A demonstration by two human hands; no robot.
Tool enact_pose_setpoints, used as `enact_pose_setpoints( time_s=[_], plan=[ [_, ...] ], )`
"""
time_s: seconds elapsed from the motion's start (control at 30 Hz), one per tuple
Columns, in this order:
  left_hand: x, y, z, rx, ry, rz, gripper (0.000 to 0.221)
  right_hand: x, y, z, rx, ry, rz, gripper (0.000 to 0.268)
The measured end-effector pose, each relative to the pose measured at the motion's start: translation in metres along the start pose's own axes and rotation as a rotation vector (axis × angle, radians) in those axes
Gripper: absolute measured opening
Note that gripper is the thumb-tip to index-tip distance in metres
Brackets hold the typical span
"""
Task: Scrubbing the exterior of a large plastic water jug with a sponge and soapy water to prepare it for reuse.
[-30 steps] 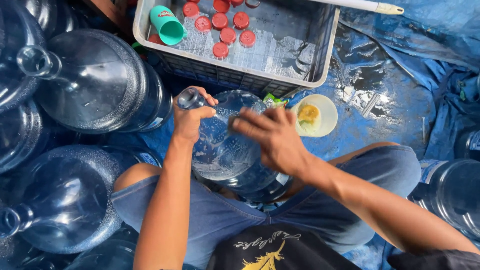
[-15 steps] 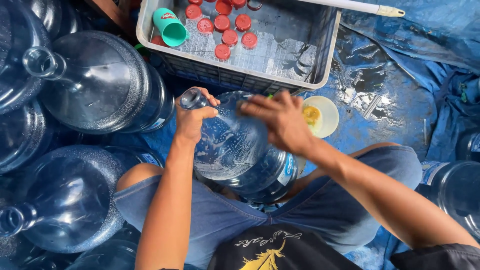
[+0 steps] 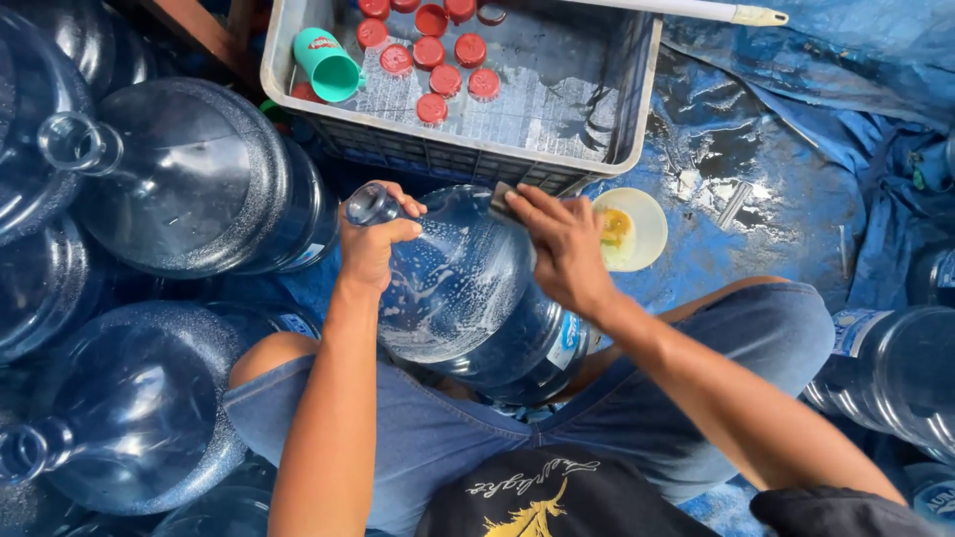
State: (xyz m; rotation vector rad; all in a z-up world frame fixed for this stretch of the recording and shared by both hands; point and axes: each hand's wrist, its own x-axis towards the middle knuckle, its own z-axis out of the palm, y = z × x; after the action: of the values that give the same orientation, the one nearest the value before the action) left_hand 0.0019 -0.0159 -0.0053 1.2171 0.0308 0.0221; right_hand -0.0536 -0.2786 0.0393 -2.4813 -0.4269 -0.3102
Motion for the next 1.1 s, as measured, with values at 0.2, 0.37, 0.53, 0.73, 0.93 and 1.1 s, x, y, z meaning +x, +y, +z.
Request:
enact_pose_setpoints(
  time_s=[0.2, 0.37, 0.53, 0.73, 0.93, 1.1],
  plan=[
    [-0.022, 0.037, 0.034, 0.222, 0.249, 0.153, 0.058, -0.074, -0.064, 0.006, 0.049, 0.307, -0.203, 0.047],
    [-0.012, 0.027, 0.051, 0.334, 0.468, -0.048, 0.055, -0.089, -0.071, 0.022, 0.037, 0.442, -0.179, 0.044],
    [-0.01, 0.011, 0.025, 0.211, 0.319, 0.005, 0.042, -0.083, -0.053, 0.017, 0.007, 0.45, -0.196, 0.054],
    [0.003, 0.008, 0.017, 0.082, 0.158, 0.045, 0.045, -0.033, -0.036, 0.001, 0.404, 0.313, 0.23, 0.06],
    [-0.002, 0.011, 0.007, 0.067, 0.194, 0.017, 0.045, -0.097, -0.056, 0.029, 0.249, 0.433, -0.043, 0.052],
    [-0.005, 0.01, 0.011, 0.04, 0.168, 0.006, 0.044, -0.054, -0.039, 0.02, 0.312, 0.475, 0.176, 0.058]
  ],
)
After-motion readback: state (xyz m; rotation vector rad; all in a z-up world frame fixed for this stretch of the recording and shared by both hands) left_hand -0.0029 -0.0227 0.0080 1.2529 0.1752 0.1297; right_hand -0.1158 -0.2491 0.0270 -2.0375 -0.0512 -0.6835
